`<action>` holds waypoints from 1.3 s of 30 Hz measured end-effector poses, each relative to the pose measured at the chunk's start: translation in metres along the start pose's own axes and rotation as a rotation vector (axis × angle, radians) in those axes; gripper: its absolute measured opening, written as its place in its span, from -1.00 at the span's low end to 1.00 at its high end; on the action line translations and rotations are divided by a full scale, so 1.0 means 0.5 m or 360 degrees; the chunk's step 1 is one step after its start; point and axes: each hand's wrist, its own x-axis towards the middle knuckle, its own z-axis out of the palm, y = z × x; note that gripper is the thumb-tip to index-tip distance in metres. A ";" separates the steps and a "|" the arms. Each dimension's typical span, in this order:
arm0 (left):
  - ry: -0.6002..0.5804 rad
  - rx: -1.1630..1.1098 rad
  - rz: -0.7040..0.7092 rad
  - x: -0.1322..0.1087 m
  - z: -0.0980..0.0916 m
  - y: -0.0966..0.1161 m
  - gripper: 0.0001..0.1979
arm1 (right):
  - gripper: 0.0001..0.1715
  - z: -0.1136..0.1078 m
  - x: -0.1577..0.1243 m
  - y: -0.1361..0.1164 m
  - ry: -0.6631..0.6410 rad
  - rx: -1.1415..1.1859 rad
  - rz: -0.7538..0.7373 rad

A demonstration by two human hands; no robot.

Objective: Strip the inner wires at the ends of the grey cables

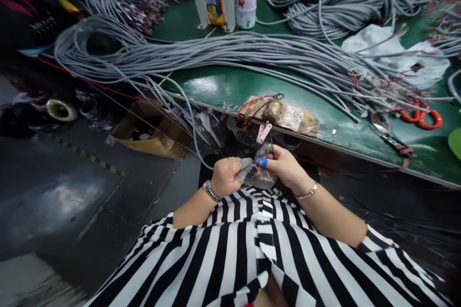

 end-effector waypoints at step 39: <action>0.0309 -0.1610 -0.1738 -0.004 0.070 0.043 -0.72 | -0.59 0.049 0.021 0.037 0.0489 -0.1474 -0.0640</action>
